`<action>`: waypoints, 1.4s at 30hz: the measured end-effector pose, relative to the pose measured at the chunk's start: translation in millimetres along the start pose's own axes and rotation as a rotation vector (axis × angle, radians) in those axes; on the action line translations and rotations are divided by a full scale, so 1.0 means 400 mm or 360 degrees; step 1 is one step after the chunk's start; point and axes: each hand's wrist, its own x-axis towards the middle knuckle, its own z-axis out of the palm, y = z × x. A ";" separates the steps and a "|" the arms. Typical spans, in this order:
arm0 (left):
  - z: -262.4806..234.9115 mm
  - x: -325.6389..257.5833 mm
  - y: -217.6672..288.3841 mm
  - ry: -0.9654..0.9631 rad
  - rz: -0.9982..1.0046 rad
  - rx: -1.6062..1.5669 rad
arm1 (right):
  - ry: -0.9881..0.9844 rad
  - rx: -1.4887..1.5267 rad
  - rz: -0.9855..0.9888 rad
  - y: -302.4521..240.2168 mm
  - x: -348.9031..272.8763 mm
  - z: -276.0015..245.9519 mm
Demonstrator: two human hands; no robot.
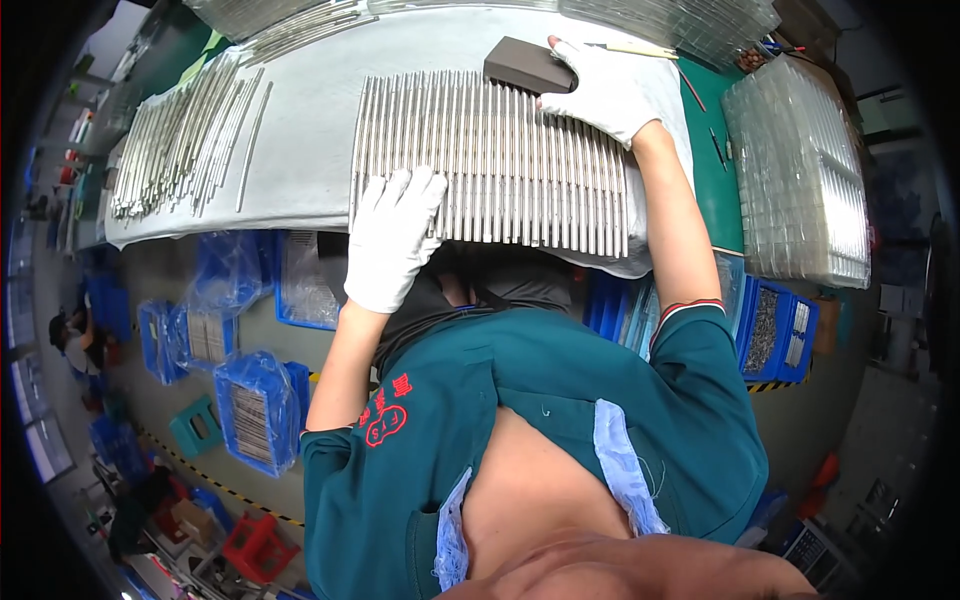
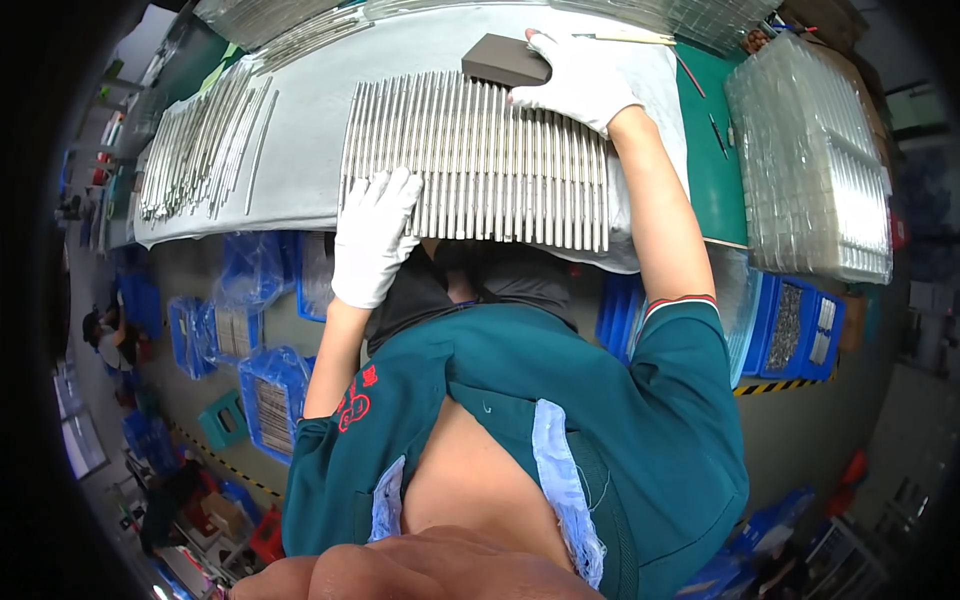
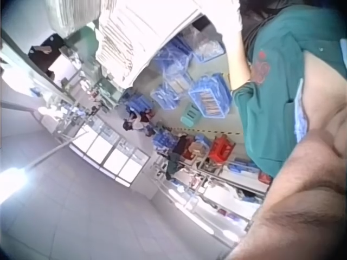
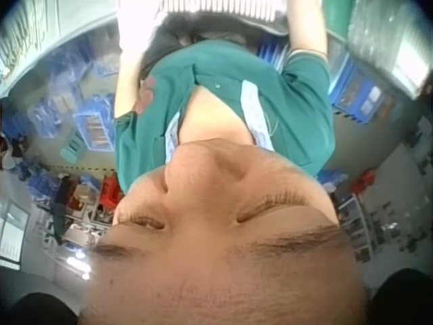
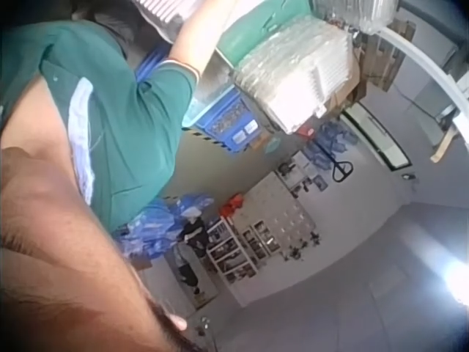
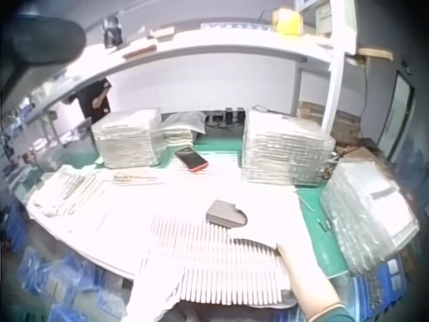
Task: Inspecting, sorting, and sanding small metal rods on a factory workbench.
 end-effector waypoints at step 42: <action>0.011 0.001 -0.022 0.0138 0.0037 -0.0503 | -0.0225 -0.0031 -0.0789 -0.199 0.049 -0.002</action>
